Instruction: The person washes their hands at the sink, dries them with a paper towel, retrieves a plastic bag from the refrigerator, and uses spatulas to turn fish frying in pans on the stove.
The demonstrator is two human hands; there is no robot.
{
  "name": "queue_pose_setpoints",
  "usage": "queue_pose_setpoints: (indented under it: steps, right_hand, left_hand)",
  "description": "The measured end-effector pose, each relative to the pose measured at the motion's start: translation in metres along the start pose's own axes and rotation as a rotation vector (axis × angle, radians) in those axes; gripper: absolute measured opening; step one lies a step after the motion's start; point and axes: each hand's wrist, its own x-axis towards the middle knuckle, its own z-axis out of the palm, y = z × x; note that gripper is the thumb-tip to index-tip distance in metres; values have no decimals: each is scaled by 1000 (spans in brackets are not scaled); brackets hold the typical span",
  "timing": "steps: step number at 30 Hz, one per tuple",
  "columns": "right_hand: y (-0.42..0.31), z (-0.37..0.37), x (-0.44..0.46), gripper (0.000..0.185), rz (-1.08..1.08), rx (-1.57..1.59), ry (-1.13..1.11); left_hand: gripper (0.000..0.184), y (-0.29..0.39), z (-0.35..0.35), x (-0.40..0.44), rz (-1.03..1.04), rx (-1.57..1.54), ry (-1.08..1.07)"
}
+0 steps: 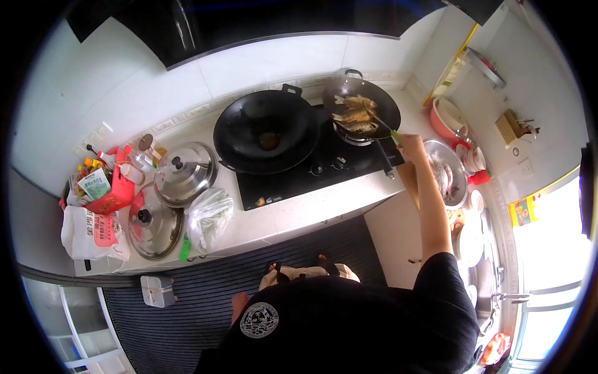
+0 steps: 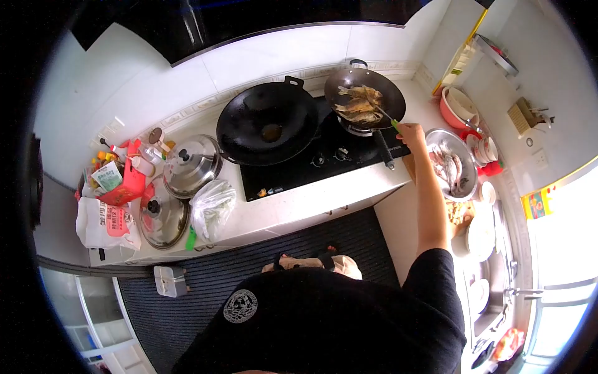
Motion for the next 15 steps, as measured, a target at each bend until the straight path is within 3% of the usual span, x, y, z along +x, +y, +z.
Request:
queue_pose_setpoints:
  steps: [1,3,4,6,10,15]
  right_hand:
    - [0,-1,0,27,17,108,-42]
    - [-2,-4,-2,28,51,323,-128]
    - [-2,-4,-3,27,61,376,-124]
    - [-3,-2,-9,25,82,483,-117]
    - [-4,5,-23,27,42,410,-20]
    - [-14,11,-44,32,-20,226,21]
  left_hand:
    - [10,6,-4,5,42,8,48]
    - [9,15,-3,20,-195,-455,151]
    - [9,16,-1,24,-542,-898,93]
    - [12,18,-4,22,-467,-748,49]
    - [15,1,1,7,-229,-313,-22]
    - [17,-37,0,-11,-151,-89,-94]
